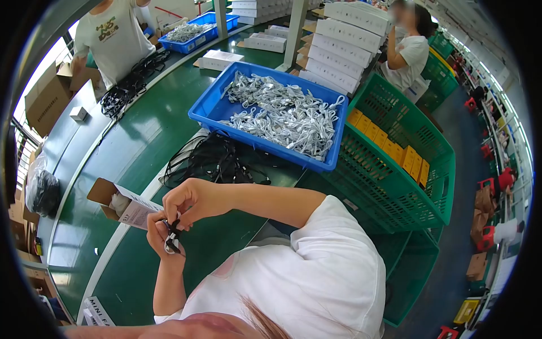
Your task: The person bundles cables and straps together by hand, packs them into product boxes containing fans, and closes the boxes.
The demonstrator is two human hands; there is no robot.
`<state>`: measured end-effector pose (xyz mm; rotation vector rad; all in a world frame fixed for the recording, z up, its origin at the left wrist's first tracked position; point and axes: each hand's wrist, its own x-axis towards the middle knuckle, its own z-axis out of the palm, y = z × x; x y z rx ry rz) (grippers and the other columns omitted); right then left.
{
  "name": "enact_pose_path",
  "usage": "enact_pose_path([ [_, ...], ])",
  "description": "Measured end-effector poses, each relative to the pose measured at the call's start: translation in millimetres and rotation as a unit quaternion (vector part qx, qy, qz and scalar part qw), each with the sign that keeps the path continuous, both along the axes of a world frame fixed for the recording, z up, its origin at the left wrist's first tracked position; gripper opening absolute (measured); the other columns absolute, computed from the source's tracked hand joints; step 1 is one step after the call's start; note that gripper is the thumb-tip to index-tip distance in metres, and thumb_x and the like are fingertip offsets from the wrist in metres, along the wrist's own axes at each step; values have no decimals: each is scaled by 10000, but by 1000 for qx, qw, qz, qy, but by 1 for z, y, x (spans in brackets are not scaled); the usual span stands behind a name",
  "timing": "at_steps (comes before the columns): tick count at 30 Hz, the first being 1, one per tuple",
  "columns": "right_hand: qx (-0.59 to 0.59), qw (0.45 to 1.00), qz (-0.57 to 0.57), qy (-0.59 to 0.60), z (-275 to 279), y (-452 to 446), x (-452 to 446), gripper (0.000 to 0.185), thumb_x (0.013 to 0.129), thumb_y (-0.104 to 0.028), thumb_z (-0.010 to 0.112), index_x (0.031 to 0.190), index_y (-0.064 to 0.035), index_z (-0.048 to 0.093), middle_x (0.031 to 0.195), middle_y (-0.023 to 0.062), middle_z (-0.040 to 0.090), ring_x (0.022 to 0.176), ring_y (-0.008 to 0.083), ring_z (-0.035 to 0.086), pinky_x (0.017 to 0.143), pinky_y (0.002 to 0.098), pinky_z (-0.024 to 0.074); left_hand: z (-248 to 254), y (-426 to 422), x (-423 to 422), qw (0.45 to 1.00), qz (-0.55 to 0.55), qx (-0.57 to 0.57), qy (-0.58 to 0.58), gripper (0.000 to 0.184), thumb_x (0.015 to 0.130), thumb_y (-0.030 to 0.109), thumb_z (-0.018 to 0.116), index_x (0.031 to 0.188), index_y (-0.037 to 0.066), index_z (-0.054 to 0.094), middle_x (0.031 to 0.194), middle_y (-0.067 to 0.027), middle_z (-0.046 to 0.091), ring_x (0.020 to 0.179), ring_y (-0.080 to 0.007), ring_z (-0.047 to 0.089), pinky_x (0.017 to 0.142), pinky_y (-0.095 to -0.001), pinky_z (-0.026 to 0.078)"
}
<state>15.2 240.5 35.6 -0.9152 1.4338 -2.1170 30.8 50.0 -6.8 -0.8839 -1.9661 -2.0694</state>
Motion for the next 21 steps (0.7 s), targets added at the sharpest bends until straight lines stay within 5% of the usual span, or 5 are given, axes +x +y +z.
enact_pose_path([
  [7, 12, 965, -197, 172, 5, -8, -1, 217, 785, 115, 687, 930, -44, 676, 1074, 105, 653, 946, 208, 610, 796, 288, 485, 21, -21, -4, 992, -56, -58, -102, 136, 965, 87, 484, 1034, 11, 573, 902, -72, 626, 702, -156, 519, 675, -253, 434],
  [9, -18, 975, -204, 90, 7, -4, -4, 247, 771, 128, 679, 965, -23, 671, 1070, 132, 670, 948, 206, 623, 830, 286, 496, 39, -29, -11, 979, 46, -177, 88, 147, 919, 69, 535, 1042, 18, 596, 889, -68, 625, 709, -141, 510, 651, -238, 422],
  [13, -70, 969, -230, 52, 13, -5, -29, 243, 781, 118, 692, 967, -38, 671, 1071, 97, 683, 929, 145, 613, 853, 223, 458, 49, -68, -48, 929, 307, 32, 202, 357, 893, 96, 645, 1225, 39, 526, 1151, -45, 598, 682, -109, 458, 633, -217, 393],
  [17, -103, 979, -171, 29, 34, -36, -56, 236, 787, 107, 699, 979, -26, 662, 1039, 97, 684, 905, 153, 622, 821, 244, 489, 82, -94, -89, 924, 341, -173, 10, 647, 833, 346, 793, 1364, 89, 525, 1250, -96, 595, 751, -94, 537, 638, -203, 429],
  [21, -109, 980, -158, 49, 45, -67, -72, 227, 794, 110, 690, 979, -19, 662, 993, 89, 690, 887, 156, 625, 800, 257, 508, 105, -104, -101, 952, 167, -228, -116, 460, 812, 240, 775, 1195, 38, 621, 1007, -90, 680, 759, -103, 595, 639, -203, 463],
])
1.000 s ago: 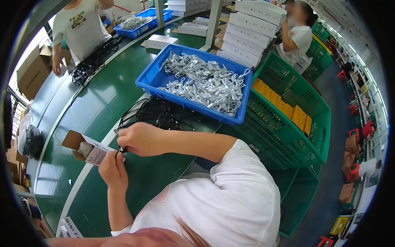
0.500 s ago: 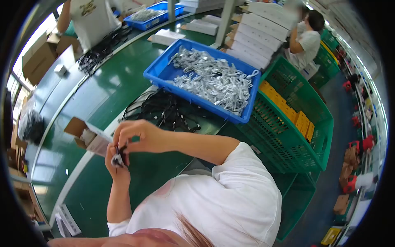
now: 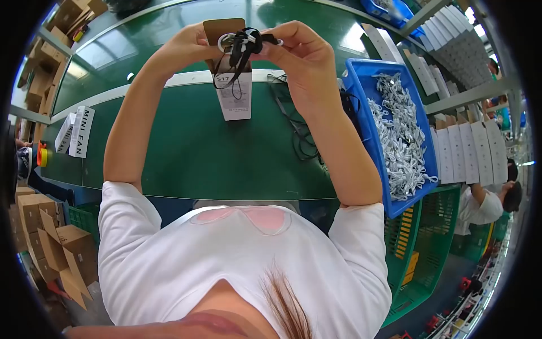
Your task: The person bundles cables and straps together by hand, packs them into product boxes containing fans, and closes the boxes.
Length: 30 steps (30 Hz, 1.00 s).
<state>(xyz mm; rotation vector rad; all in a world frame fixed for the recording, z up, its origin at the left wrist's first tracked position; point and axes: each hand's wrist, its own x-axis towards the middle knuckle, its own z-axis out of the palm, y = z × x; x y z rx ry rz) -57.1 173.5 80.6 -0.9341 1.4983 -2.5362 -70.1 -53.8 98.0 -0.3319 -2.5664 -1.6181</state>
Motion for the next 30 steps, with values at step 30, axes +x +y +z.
enact_pose_path([
  [30, 508, 705, -117, 480, 12, -17, 16, 176, 778, -44, 716, 940, -98, 673, 877, 47, 714, 840, 241, 667, 1102, 413, 377, -4, -16, 2, 966, -173, -192, -26, 245, 785, 187, 739, 701, -26, 654, 627, -76, 620, 504, -168, 517, 489, -250, 416],
])
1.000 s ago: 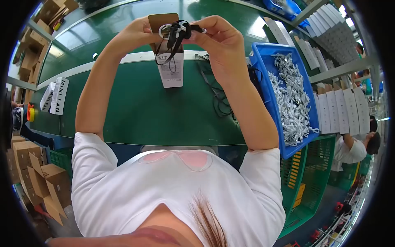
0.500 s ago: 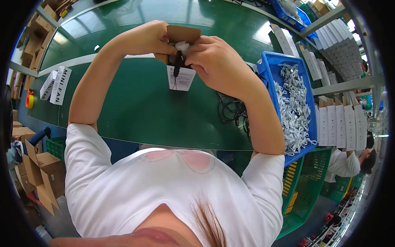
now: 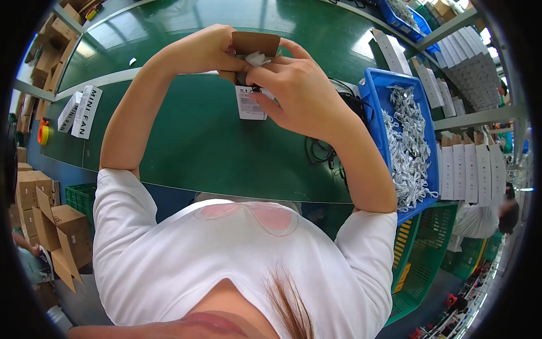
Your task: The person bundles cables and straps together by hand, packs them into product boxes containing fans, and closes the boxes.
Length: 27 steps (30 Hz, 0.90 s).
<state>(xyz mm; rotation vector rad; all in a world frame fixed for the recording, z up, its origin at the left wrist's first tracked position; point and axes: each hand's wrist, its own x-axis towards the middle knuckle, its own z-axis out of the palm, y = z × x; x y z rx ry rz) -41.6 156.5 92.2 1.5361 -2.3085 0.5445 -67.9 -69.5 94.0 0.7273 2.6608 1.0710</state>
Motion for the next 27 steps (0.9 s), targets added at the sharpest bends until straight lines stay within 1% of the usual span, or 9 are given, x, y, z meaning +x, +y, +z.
enact_pose_path([
  [4, 5, 1000, 9, -20, -5, 4, -2, 149, 806, -11, 707, 927, -92, 681, 885, 62, 722, 830, 228, 675, 1138, 415, 360, -2, 0, 2, 1000, 5, -13, -1, 250, 793, 190, 738, 722, -37, 661, 645, -86, 630, 510, -174, 522, 494, -256, 424],
  [8, -174, 957, -75, -220, -7, 4, -1, 117, 822, -35, 699, 891, -119, 656, 828, 24, 704, 792, 243, 661, 1082, 386, 394, -1, 1, 1, 1000, 4, -11, -21, 253, 797, 193, 736, 738, -43, 667, 663, -93, 639, 518, -177, 527, 499, -262, 430],
  [9, -173, 957, -75, -220, -7, 3, -2, 117, 822, -35, 699, 891, -119, 656, 828, 24, 704, 792, 243, 661, 1082, 386, 394, -1, 1, 1, 1000, 5, -11, -22, 253, 797, 193, 736, 738, -43, 667, 663, -93, 639, 518, -177, 527, 499, -262, 430],
  [13, -6, 998, -62, -22, 1, 3, -5, 46, 850, -73, 693, 886, -98, 677, 830, 42, 698, 769, 245, 640, 1022, 370, 425, 4, 3, 6, 1000, 6, -7, -17, 251, 795, 196, 737, 741, -40, 670, 657, -87, 632, 519, -177, 523, 499, -269, 429],
  [15, -2, 999, -35, -31, 3, 4, -6, 12, 864, -78, 681, 871, -87, 679, 840, 50, 695, 782, 245, 631, 1015, 372, 431, 3, 3, 6, 1000, 5, -8, -13, 250, 792, 194, 737, 734, -39, 668, 652, -86, 630, 520, -176, 523, 500, -270, 430],
  [18, 12, 997, 51, -55, 6, 2, -9, 95, 905, -94, 646, 829, -55, 688, 868, 75, 688, 821, 246, 606, 993, 375, 449, 3, 1, 7, 1000, 4, -11, 2, 247, 783, 188, 736, 713, -38, 663, 638, -84, 625, 523, -173, 524, 502, -270, 431],
  [24, 109, 994, 21, 22, 10, -2, -1, 181, 957, -147, 586, 881, -29, 700, 896, 75, 679, 871, 226, 598, 934, 377, 472, -1, -2, 4, 999, 9, -51, 1, 301, 806, 258, 763, 870, -29, 699, 717, -85, 660, 550, -170, 558, 513, -259, 453],
  [25, -7, 1000, 12, -10, 7, 4, -2, 180, 953, -148, 595, 879, -24, 702, 888, 76, 674, 843, 216, 594, 913, 363, 479, -7, -5, 5, 999, 23, 32, -10, 337, 811, 284, 768, 931, -21, 693, 769, -85, 669, 569, -167, 570, 517, -256, 460],
  [27, -236, 969, -4, -72, -5, 20, -6, 181, 946, -151, 612, 876, -13, 705, 872, 76, 665, 787, 197, 585, 869, 336, 493, -23, -14, 7, 978, 51, 200, -32, 425, 821, 338, 778, 1052, -5, 681, 873, -85, 687, 606, -162, 593, 526, -251, 473],
])
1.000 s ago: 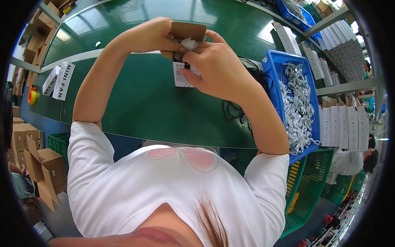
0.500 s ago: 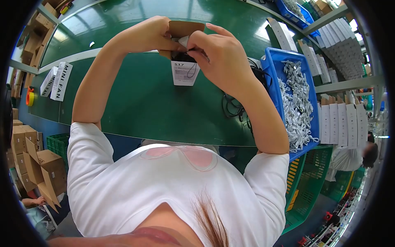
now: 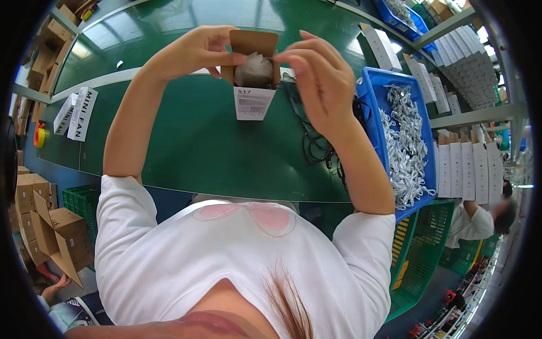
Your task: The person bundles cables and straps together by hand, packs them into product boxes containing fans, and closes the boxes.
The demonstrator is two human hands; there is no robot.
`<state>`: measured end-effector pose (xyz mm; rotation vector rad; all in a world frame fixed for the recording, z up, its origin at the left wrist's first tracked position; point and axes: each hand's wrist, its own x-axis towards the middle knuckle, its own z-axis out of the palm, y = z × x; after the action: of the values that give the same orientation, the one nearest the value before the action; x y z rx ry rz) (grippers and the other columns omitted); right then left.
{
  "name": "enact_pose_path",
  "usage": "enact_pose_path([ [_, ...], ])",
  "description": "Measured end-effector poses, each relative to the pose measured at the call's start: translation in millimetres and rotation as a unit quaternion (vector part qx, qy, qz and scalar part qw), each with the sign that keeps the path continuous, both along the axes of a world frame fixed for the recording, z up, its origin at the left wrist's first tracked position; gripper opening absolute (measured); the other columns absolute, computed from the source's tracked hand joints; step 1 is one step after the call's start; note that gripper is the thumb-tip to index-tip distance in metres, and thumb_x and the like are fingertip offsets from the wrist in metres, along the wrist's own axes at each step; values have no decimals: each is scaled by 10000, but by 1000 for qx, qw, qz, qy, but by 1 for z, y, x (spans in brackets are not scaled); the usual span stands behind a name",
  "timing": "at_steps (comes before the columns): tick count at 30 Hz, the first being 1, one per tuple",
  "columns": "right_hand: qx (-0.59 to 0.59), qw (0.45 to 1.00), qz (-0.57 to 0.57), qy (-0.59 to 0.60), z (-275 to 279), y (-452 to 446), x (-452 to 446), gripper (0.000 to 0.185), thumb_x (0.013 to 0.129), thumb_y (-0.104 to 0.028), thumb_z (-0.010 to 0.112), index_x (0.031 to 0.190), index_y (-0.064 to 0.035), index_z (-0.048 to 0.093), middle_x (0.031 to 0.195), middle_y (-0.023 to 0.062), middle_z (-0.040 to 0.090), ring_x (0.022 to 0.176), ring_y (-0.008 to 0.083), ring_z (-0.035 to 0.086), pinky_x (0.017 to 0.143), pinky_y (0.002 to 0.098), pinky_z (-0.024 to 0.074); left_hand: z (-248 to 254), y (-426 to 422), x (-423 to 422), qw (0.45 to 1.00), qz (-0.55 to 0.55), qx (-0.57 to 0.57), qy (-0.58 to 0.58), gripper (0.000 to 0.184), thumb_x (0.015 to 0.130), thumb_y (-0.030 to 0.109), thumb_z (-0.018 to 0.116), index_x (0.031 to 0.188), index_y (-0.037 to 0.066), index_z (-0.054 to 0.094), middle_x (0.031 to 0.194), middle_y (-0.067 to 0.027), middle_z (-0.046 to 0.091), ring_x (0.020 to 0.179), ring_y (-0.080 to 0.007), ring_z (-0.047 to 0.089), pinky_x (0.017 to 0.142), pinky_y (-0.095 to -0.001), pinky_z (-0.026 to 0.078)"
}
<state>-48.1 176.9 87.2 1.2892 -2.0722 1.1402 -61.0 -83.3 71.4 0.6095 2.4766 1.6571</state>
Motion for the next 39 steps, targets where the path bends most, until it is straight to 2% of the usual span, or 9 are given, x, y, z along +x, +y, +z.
enact_pose_path([
  [1, -115, 993, -7, -35, -7, 7, -1, 182, 942, -153, 620, 874, -8, 706, 864, 76, 660, 759, 187, 581, 847, 322, 500, -6, -3, 1, 996, 15, 84, -12, 474, 826, 365, 783, 1113, 3, 675, 925, -85, 696, 625, -160, 604, 530, -248, 480],
  [4, -69, 989, -49, -123, -40, 18, 14, 120, 897, -101, 674, 960, -3, 706, 992, 93, 642, 800, 178, 581, 770, 290, 513, -17, -6, 6, 990, 5, 122, -62, 494, 860, 368, 757, 1193, 24, 635, 961, -68, 687, 702, -141, 615, 545, -241, 489],
  [7, -73, 993, -18, -90, -64, 1, 26, 311, 813, -7, 730, 1117, -17, 664, 1078, 88, 613, 811, 188, 591, 748, 286, 511, -27, 1, 13, 980, -11, 156, -127, 518, 894, 371, 732, 1274, 46, 595, 997, -52, 679, 780, -122, 626, 560, -233, 497],
  [12, -100, 989, -41, -96, -56, 0, 22, 558, 735, 62, 755, 1255, -43, 582, 1123, 82, 585, 853, 201, 603, 750, 297, 509, -25, 26, 24, 972, 110, 196, -66, 525, 804, 401, 807, 1186, 81, 641, 1074, -59, 680, 774, -158, 645, 709, -261, 510],
  [14, -41, 994, -34, -99, -51, -1, 22, 584, 727, 61, 756, 1267, -53, 563, 1101, 80, 585, 865, 206, 607, 755, 298, 511, -20, 29, 35, 944, 182, 45, 270, 427, 801, 374, 799, 1098, 102, 654, 1011, -39, 687, 776, -168, 644, 802, -280, 483],
  [16, 18, 994, -26, -105, -49, -1, 22, 611, 719, 60, 758, 1278, -63, 543, 1078, 77, 586, 876, 211, 611, 759, 299, 512, -15, 32, 45, 783, 230, -112, 567, 332, 798, 346, 792, 1010, 123, 667, 947, -18, 694, 778, -177, 642, 895, -298, 456],
  [21, 0, 996, -15, -83, -49, -2, 15, 585, 716, 61, 756, 1243, -73, 540, 1080, 75, 587, 887, 218, 615, 766, 296, 513, -9, 53, 57, 874, 58, -217, 431, 183, 789, 197, 795, 909, 120, 681, 945, -10, 700, 798, -174, 616, 904, -332, 422],
  [26, -10, 995, -13, -103, -53, 0, 16, 556, 722, 61, 754, 1217, -72, 540, 1094, 79, 590, 887, 222, 614, 763, 299, 513, 2, 53, 58, 890, 65, -286, 350, 149, 831, 270, 729, 846, 129, 683, 868, 4, 679, 823, -185, 618, 923, -342, 402],
  [39, -15, 998, -26, -61, -57, -3, 21, 563, 728, 63, 754, 1239, -93, 577, 1142, 80, 569, 878, 210, 614, 736, 283, 513, 19, 56, 61, 854, -6, -399, 335, 105, 859, 223, 702, 853, 118, 707, 852, 13, 643, 856, -187, 599, 1039, -346, 350],
])
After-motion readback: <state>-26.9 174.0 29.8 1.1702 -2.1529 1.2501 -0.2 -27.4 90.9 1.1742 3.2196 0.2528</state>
